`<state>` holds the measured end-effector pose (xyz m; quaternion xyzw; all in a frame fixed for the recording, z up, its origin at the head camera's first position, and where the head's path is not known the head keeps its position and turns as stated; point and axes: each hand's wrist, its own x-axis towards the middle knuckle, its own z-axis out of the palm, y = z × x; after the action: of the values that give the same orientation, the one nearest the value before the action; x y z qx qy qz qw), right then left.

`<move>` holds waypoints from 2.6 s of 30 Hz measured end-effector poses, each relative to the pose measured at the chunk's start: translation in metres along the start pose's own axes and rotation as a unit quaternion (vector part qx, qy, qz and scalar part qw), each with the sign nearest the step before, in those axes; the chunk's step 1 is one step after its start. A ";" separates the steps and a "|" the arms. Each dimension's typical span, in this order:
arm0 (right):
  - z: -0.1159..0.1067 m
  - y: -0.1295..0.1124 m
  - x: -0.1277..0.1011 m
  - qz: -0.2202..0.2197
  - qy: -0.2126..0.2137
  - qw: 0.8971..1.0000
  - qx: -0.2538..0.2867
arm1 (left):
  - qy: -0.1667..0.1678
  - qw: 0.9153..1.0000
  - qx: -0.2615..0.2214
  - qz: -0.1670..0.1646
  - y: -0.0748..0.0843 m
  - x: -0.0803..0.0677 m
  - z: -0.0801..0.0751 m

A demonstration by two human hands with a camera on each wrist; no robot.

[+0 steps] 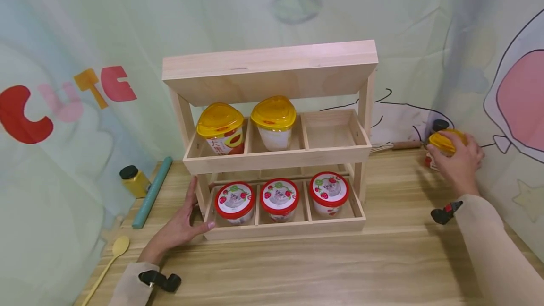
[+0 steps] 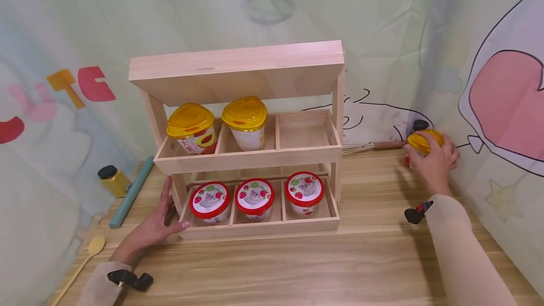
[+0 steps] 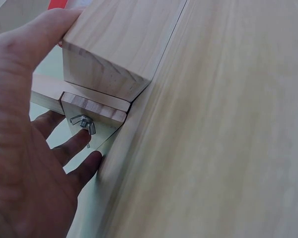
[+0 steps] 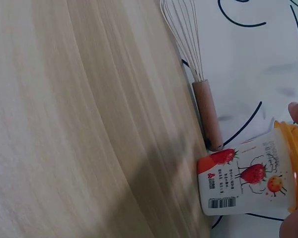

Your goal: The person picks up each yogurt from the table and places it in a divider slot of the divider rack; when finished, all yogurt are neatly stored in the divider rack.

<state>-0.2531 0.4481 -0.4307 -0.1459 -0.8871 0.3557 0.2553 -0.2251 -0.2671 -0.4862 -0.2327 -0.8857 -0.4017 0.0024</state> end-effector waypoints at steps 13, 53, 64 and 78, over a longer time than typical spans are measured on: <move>0.019 0.018 0.000 -0.015 0.066 0.997 0.044 | -0.002 1.000 -0.011 -0.003 0.001 0.000 0.000; 0.002 -0.006 0.001 -0.157 0.192 0.966 0.073 | 0.004 1.000 -0.012 0.010 0.000 0.001 0.001; -0.013 -0.058 -0.021 -0.141 0.199 0.966 0.092 | -0.001 1.000 -0.018 0.015 -0.003 0.001 0.001; -0.036 -0.128 -0.056 -0.193 0.202 0.947 0.161 | 0.000 1.000 -0.017 0.024 -0.002 0.001 0.000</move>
<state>-0.1966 0.3533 -0.3381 0.0024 -0.7590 0.4011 0.5129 -0.2263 -0.2678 -0.4872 -0.2539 -0.8730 -0.4164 0.0081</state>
